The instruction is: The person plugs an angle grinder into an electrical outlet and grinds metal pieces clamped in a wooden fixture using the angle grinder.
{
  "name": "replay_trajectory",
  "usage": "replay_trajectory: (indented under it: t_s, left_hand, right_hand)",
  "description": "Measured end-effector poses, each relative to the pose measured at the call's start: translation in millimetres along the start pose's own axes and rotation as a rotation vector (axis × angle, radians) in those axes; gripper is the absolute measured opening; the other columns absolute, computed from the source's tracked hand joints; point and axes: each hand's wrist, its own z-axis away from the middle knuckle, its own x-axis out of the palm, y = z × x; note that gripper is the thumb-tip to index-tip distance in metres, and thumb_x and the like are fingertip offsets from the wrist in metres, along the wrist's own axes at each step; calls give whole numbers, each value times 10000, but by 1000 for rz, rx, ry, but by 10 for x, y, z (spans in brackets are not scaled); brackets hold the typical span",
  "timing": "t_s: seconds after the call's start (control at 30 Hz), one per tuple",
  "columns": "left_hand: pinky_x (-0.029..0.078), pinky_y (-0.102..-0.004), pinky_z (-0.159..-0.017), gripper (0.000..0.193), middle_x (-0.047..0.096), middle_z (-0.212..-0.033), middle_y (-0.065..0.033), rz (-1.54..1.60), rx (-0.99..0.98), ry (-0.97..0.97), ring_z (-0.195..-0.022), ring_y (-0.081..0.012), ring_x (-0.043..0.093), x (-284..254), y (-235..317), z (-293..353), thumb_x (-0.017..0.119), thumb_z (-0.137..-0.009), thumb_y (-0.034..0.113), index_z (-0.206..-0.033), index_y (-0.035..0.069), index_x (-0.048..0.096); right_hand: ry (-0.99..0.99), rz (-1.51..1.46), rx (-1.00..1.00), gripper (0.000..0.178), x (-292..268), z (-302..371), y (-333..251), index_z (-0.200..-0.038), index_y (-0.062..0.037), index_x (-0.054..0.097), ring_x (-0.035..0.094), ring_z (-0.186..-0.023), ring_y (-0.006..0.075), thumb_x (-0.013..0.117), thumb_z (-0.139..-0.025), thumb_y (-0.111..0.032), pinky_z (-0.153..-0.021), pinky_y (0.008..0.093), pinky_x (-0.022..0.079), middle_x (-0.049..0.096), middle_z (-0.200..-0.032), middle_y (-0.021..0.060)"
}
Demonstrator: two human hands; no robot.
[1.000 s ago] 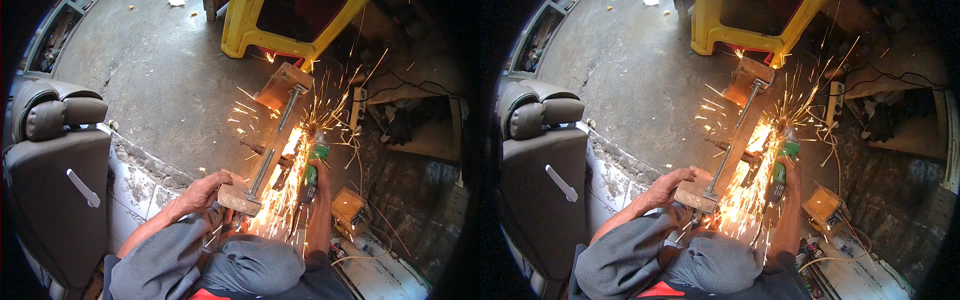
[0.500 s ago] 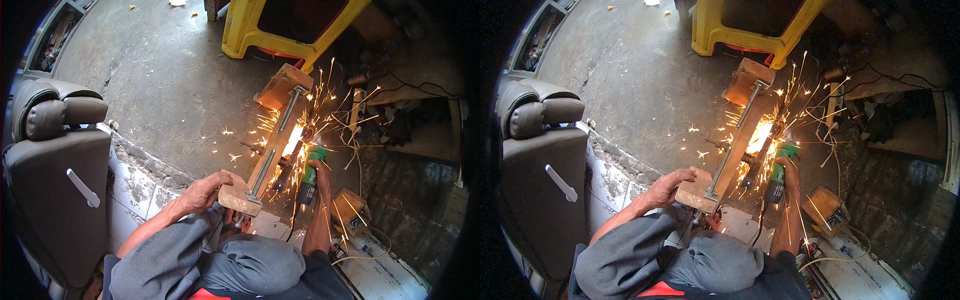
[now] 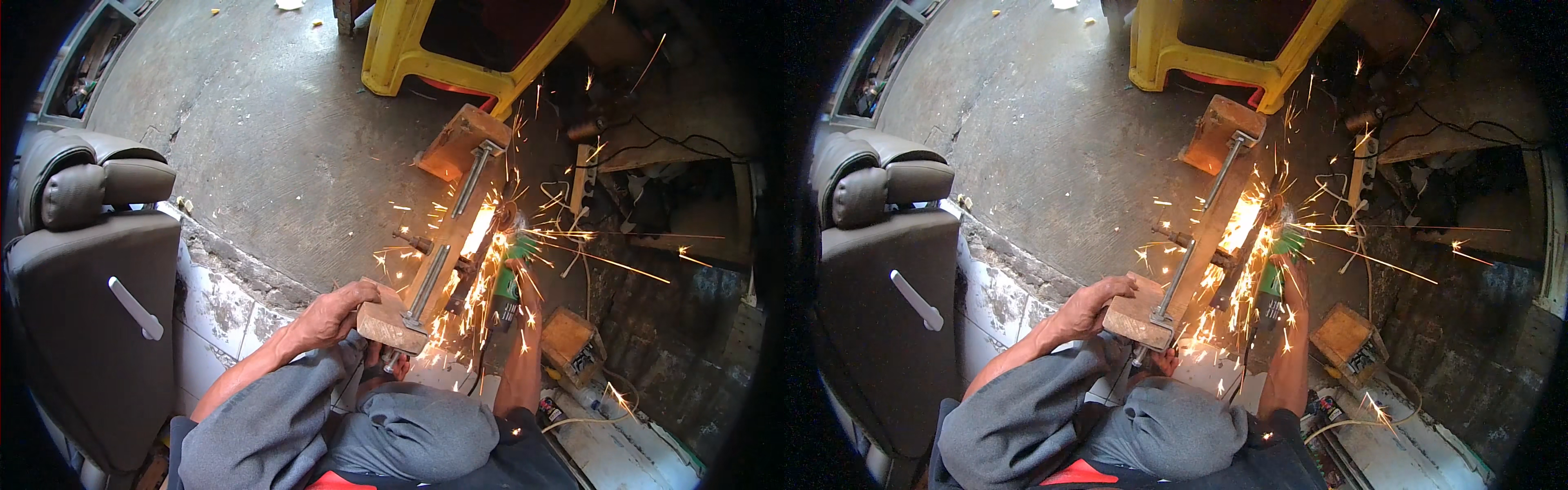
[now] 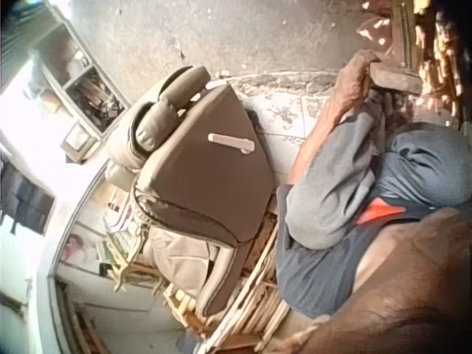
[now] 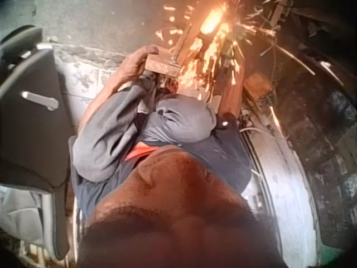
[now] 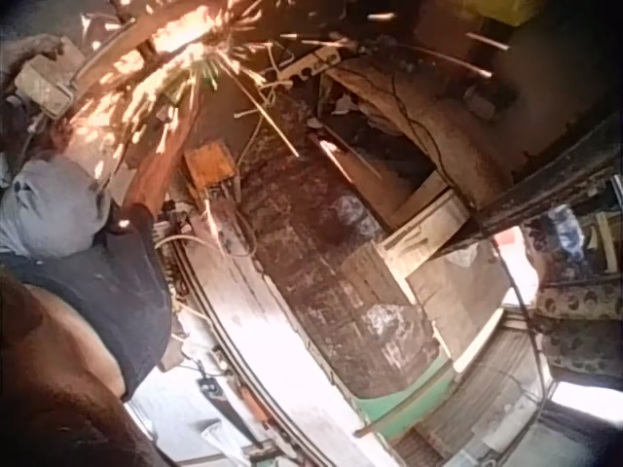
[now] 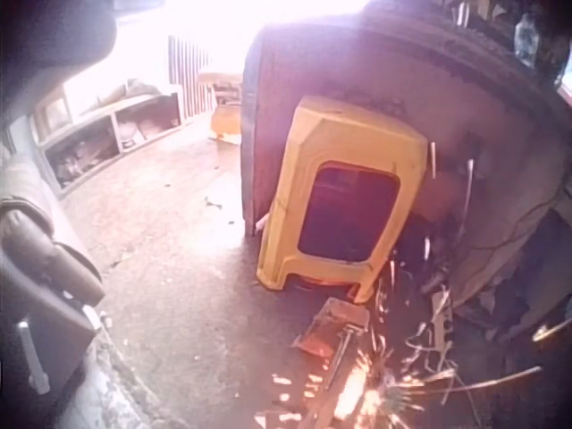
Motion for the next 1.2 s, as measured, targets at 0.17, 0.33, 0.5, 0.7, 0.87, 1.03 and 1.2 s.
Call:
replay_trajectory:
  t_s: [0.17,0.33,0.5,0.7,0.87,1.03,1.2]
  left_hand:
    - [538,-423,-980,448,633,-1255,-176,-19,-27,6,-1190,-397,633,-75,22,64,574,-867,-129,-1275,56,583]
    - [517,-438,-1052,367,647,-1270,-184,-22,-68,-13,-1245,-376,632,-61,-9,85,687,-901,-32,-1244,48,582]
    - [522,-432,-1043,358,645,-1269,-187,-29,-45,-1,-1239,-371,634,-103,30,68,671,-904,-50,-1239,41,584]
    - [536,-424,-989,414,636,-1251,-181,6,-27,11,-1195,-400,632,-88,78,27,573,-888,-106,-1271,49,582]
    - [537,-426,-993,429,632,-1264,-177,-5,-5,5,-1200,-395,632,-60,0,42,577,-877,-114,-1273,52,584]
    - [534,-425,-1004,445,627,-1278,-183,13,-18,2,-1219,-395,623,-64,-17,64,573,-873,-120,-1282,54,584]
    - [532,-424,-1013,456,625,-1285,-186,1,-34,3,-1238,-395,615,-69,35,44,570,-869,-127,-1288,54,585]
  right_hand:
    - [74,17,174,381,359,215,-341,-1047,-57,695,636,-743,168,697,-862,-390,-717,336,518,666,-837,52]
    - [35,-13,142,358,422,272,-471,-1051,-75,664,631,-652,161,720,-828,-349,-617,313,513,644,-805,47]
    - [43,-6,111,346,447,217,-504,-1048,-78,648,645,-657,178,710,-828,-338,-609,324,530,640,-827,57]
    - [47,59,140,387,251,97,-256,-1119,-65,645,648,-694,167,715,-830,-312,-622,320,533,653,-849,57]
    - [-5,-96,119,412,282,77,-322,-1119,-58,648,637,-658,147,742,-820,-326,-592,318,522,663,-844,42]
    - [21,-70,156,456,310,123,-421,-1090,-62,621,639,-651,166,765,-777,-360,-583,312,527,651,-810,60]
    - [30,6,143,432,307,144,-355,-1100,-67,627,643,-692,160,741,-798,-354,-618,317,529,648,-858,55]
